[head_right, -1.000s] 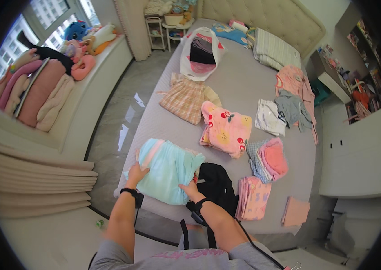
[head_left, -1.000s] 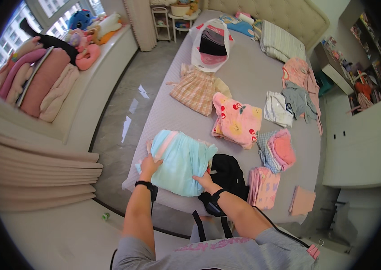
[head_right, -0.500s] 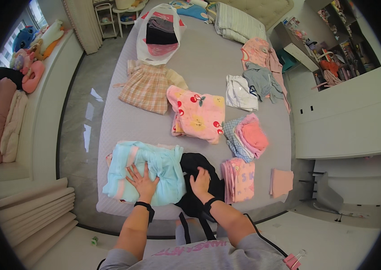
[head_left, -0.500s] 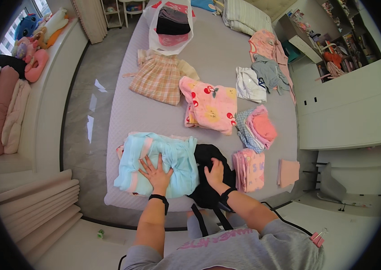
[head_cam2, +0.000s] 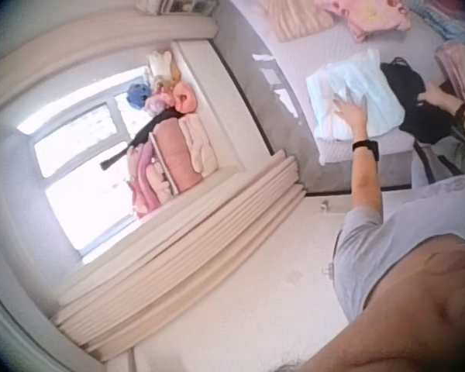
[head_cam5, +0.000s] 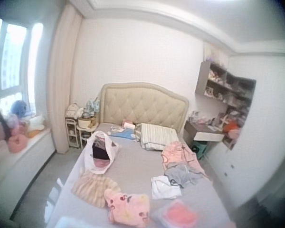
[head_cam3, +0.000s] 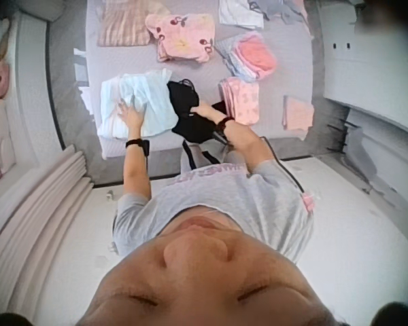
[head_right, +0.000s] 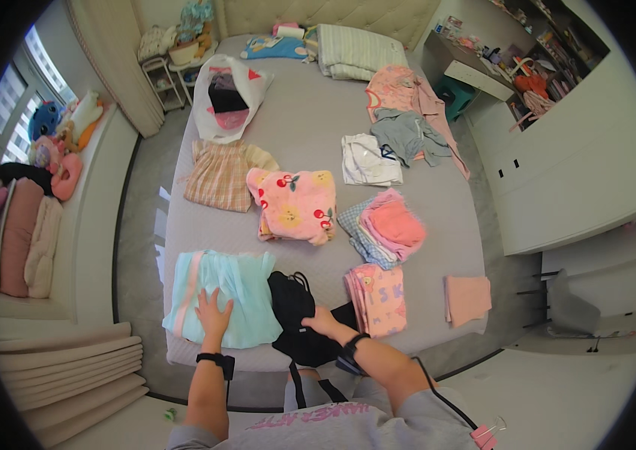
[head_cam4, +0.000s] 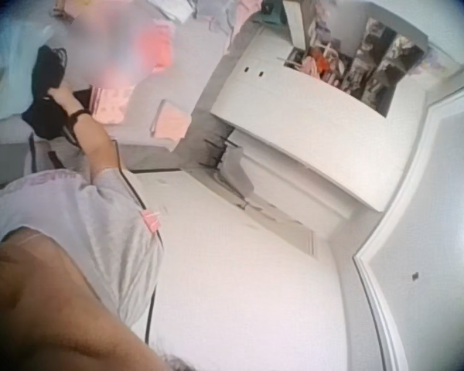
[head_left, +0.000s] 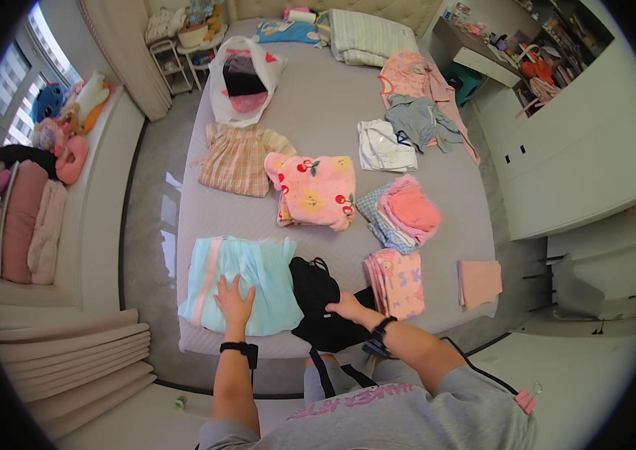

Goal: The person retrieves folded pants from a closet and places them on a bed. They then fold several items of children's clothing, including pants and a dress, by hand on the bed.

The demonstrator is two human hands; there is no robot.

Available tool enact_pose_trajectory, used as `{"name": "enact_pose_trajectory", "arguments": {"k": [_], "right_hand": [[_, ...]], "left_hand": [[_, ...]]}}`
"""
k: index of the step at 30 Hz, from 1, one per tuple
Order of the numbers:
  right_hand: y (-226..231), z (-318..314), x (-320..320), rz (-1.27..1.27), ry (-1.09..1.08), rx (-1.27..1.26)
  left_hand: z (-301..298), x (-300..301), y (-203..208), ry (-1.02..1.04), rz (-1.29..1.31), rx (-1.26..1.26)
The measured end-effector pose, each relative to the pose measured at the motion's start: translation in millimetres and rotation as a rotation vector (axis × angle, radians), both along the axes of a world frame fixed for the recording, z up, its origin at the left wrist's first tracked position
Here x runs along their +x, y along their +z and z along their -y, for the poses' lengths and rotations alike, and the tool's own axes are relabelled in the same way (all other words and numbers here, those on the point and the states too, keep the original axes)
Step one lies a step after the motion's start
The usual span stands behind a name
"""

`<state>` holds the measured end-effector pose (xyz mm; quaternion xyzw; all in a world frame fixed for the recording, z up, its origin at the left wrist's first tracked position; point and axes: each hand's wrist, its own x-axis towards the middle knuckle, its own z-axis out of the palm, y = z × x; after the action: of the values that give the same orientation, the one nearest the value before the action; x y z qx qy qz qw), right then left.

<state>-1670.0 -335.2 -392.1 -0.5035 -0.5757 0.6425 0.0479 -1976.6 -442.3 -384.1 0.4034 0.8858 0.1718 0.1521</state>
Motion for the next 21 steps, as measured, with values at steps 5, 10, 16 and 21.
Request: {"name": "enact_pose_trajectory", "arguments": {"k": [5, 10, 16, 21], "right_hand": [[115, 34, 118, -0.183, 0.084, 0.054], [218, 39, 256, -0.317, 0.260, 0.057], [300, 42, 435, -0.331, 0.076, 0.490], [317, 67, 572, -0.282, -0.176, 0.364]], "left_hand": [[3, 92, 97, -0.091, 0.104, 0.301], [-9, 245, 119, -0.075, 1.340, 0.023], [-68, 487, 230, -0.006, 1.919, 0.067], [-124, 630, 341, -0.596, 1.888, 0.008]]}}
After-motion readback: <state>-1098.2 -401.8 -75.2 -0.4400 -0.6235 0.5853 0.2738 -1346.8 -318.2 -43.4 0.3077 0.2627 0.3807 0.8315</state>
